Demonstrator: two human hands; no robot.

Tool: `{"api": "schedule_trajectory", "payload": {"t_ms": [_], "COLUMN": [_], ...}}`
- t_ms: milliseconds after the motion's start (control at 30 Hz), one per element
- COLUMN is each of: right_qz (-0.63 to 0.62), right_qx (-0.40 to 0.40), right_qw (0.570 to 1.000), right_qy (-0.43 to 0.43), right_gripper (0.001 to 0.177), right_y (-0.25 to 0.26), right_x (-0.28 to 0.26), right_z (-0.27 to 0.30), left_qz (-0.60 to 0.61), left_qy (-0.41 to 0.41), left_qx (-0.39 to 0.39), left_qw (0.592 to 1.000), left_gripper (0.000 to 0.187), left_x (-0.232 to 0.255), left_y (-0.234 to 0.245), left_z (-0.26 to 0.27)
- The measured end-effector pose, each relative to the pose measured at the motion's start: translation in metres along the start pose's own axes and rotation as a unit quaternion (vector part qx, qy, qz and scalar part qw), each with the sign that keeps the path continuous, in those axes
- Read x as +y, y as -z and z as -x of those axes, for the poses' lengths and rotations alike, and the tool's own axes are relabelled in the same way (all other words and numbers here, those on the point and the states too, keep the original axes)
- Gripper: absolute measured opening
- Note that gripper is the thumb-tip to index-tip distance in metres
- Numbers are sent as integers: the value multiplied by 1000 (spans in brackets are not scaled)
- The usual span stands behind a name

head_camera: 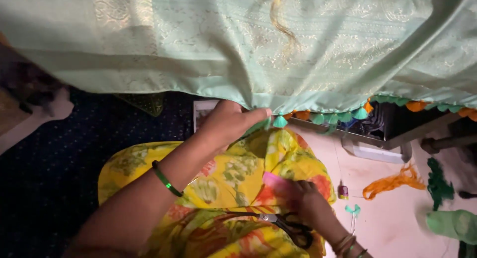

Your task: Attaching and grooming decorative tassels on a fabric border.

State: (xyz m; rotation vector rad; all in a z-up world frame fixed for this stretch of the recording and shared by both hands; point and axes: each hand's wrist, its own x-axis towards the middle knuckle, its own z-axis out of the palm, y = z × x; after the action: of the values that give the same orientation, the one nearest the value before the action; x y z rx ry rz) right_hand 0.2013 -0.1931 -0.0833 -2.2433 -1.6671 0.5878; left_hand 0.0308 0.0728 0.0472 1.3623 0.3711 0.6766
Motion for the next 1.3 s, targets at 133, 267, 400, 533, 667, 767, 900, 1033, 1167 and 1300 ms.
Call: {"api": "schedule_trajectory", "payload": {"t_ms": [133, 267, 400, 533, 667, 767, 900, 1033, 1167, 1300], "right_qz": [32, 95, 251, 372, 447, 467, 501, 508, 482, 477], "right_qx": [55, 137, 274, 297, 287, 327, 286, 279, 311, 292], "right_qw": [997, 962, 847, 806, 697, 684, 694, 627, 710, 643], "right_qy": [45, 218, 380, 352, 481, 455, 430, 521, 408, 523], "right_gripper": [66, 44, 38, 44, 37, 35, 43, 49, 42, 38], "right_y": [-1, 84, 180, 181, 186, 193, 184, 188, 181, 195], "right_x": [18, -56, -125, -123, -115, -123, -101, -115, -102, -118], "right_z": [3, -13, -26, -39, -35, -31, -52, -47, -55, -47], "left_qz": [4, -177, -91, -196, -120, -198, -208, -164, -143, -123], "left_qy": [109, 99, 138, 177, 107, 152, 193, 162, 149, 167], "left_qx": [-13, -21, -39, -5, -32, -24, 5, -17, -12, -21], "left_qw": [994, 979, 986, 964, 986, 968, 959, 973, 978, 978], "left_gripper": [27, 32, 38, 46, 42, 44, 45, 40, 34, 29], "left_x": [8, 23, 12, 8, 13, 9, 11, 14, 0, 15], "left_y": [2, 5, 9, 10, 14, 12, 8, 11, 10, 8], "left_z": [-2, -4, -12, -13, -13, -19, -21, -15, -24, -18]}}
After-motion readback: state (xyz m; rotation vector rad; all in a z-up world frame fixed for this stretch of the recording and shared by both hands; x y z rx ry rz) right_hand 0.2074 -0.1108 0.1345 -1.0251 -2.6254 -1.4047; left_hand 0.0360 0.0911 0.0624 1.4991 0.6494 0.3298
